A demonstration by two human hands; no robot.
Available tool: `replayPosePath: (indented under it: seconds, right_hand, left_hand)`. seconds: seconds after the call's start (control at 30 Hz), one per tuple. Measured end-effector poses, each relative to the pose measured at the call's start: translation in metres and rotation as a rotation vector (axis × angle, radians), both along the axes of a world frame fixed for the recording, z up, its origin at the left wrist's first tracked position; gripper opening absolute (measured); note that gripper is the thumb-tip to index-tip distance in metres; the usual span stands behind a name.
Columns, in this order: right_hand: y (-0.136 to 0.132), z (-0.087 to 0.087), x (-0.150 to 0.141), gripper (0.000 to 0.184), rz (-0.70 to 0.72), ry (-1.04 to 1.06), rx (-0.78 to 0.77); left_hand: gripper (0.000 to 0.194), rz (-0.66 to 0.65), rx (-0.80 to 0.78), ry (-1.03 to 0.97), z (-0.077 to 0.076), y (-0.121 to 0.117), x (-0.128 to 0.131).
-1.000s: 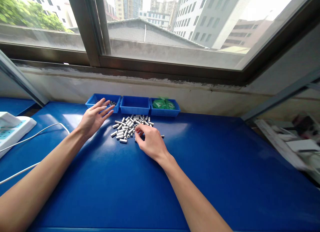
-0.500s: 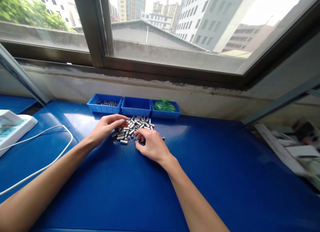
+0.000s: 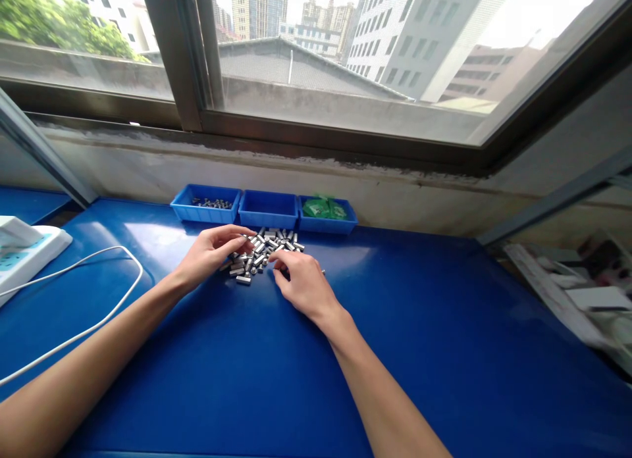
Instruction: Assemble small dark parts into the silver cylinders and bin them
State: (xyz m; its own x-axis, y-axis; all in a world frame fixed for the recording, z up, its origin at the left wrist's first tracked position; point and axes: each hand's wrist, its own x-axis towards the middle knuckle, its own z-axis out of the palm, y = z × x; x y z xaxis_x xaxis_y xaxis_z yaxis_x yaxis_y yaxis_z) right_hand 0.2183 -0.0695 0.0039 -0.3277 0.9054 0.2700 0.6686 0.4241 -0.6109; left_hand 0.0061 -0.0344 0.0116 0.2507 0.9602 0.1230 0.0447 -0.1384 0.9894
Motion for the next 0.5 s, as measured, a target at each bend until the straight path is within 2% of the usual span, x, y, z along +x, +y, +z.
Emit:
replayPosePath:
  seconds: [0.07,0.13,0.3,0.4,0.5]
  right_hand:
    - [0.001,-0.001,-0.002,0.017,-0.022,0.125,-0.050]
    - [0.002,-0.002,-0.005,0.013,-0.059,0.353,-0.148]
    - [0.004,0.001,-0.010,0.027,-0.131,0.906,-0.430]
    - [0.004,0.003,-0.011,0.029,-0.148,1.076,-0.519]
    - [0.004,0.002,-0.011,0.031,-0.159,1.118,-0.531]
  left_hand:
    - [0.032,-0.007,0.000,-0.001,-0.001,0.000,0.000]
    - [0.032,-0.021,0.001,-0.003,-0.003,0.000,-0.001]
    - [0.031,-0.098,0.009,0.013,-0.007,-0.001,0.000]
    - [0.032,-0.155,0.039,0.013,-0.006,-0.005,0.003]
    - [0.036,-0.177,0.116,0.055,-0.005,-0.010,0.008]
